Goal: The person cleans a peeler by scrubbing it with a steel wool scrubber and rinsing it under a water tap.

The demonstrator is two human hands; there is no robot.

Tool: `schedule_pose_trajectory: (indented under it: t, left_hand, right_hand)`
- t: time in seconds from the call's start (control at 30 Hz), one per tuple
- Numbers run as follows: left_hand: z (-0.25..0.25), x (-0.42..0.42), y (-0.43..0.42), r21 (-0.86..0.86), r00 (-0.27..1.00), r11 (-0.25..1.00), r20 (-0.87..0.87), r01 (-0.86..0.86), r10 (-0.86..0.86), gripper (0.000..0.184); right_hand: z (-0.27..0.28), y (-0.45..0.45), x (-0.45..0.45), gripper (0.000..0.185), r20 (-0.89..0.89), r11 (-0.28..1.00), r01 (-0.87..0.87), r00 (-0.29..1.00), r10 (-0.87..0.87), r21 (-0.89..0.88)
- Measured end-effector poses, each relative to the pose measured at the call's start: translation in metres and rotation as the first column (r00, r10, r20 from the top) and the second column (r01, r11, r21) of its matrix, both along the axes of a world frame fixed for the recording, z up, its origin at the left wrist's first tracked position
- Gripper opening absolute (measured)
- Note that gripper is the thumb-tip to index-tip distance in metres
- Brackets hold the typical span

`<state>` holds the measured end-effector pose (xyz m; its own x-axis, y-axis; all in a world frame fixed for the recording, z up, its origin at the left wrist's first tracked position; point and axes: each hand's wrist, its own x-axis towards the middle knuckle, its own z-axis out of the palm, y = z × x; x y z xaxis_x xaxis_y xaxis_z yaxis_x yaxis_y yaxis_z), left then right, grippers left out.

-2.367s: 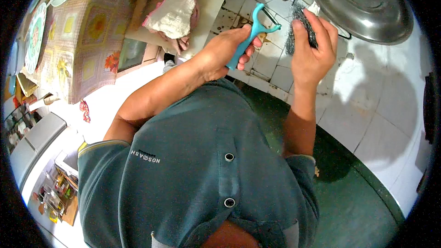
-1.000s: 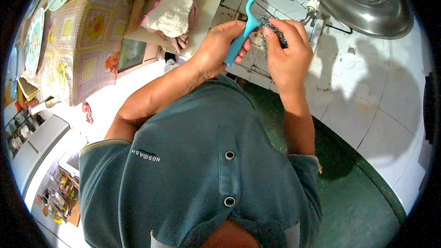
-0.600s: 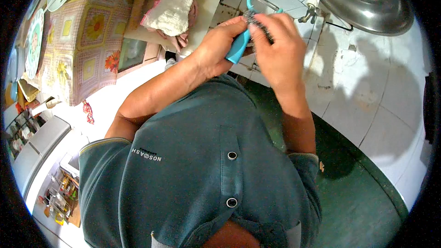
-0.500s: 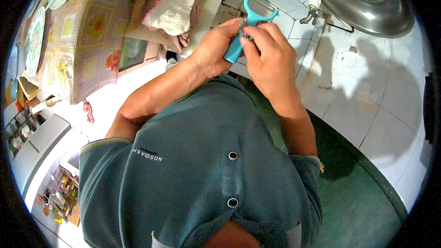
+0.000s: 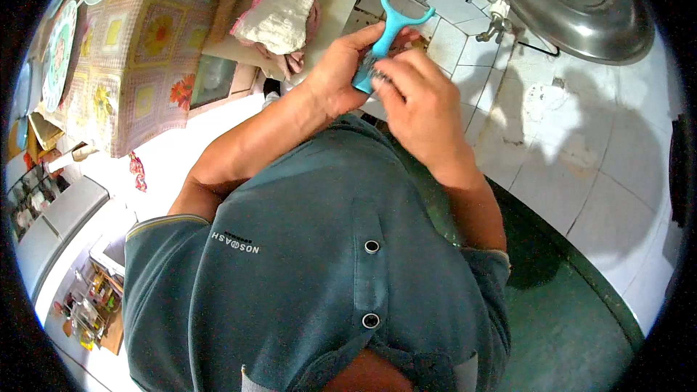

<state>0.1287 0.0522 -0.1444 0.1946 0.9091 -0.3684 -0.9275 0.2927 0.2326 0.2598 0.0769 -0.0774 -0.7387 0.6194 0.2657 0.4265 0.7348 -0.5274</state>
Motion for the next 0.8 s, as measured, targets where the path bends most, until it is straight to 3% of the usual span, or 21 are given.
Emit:
schedule_pose_trajectory:
  t: [0.07, 0.13, 0.3, 0.43, 0.5, 0.57, 0.63, 0.8]
  left_hand:
    - [-0.003, 0.000, -0.002, 0.001, 1.000, 1.000, 0.005, 0.012, -0.012, 0.038]
    - [-0.003, 0.001, -0.006, -0.078, 0.998, 0.996, -0.038, 0.041, -0.044, 0.034]
    - [0.013, 0.004, -0.005, -0.056, 0.994, 0.998, -0.103, 0.013, -0.018, 0.033]
    - [0.002, 0.000, -0.004, -0.071, 1.000, 0.997, -0.026, -0.015, 0.013, 0.038]
    - [-0.004, -0.002, -0.004, 0.028, 1.000, 0.999, -0.006, -0.024, 0.024, 0.042]
    - [-0.003, 0.001, -0.007, 0.003, 0.999, 0.999, -0.025, -0.040, 0.040, 0.049]
    - [0.011, 0.000, -0.010, -0.090, 0.999, 0.996, -0.050, 0.013, -0.018, 0.055]
    - [0.020, 0.003, -0.012, 0.021, 0.993, 0.999, -0.112, -0.032, 0.034, 0.051]
  right_hand:
    - [-0.002, -0.002, 0.000, 0.014, 0.007, 0.998, -0.028, 1.000, 0.028, -0.050]
    - [-0.008, 0.009, -0.002, 0.015, -0.033, 0.994, 0.025, 0.999, -0.022, 0.105]
    - [-0.002, 0.030, -0.009, 0.014, -0.081, 0.969, 0.162, 0.985, -0.149, 0.186]
    - [-0.002, 0.013, -0.004, 0.016, -0.040, 0.992, 0.067, 0.997, -0.063, 0.109]
    - [0.001, 0.003, -0.001, 0.016, 0.018, 0.999, -0.030, 0.999, 0.030, -0.042]
    - [-0.003, 0.009, -0.001, 0.017, -0.020, 0.999, -0.033, 0.999, 0.033, -0.011]
    - [0.000, 0.018, -0.004, 0.017, -0.089, 0.987, 0.087, 0.993, -0.076, 0.133]
    - [0.012, 0.030, 0.002, 0.018, -0.172, 0.971, 0.222, 0.964, -0.204, 0.089]
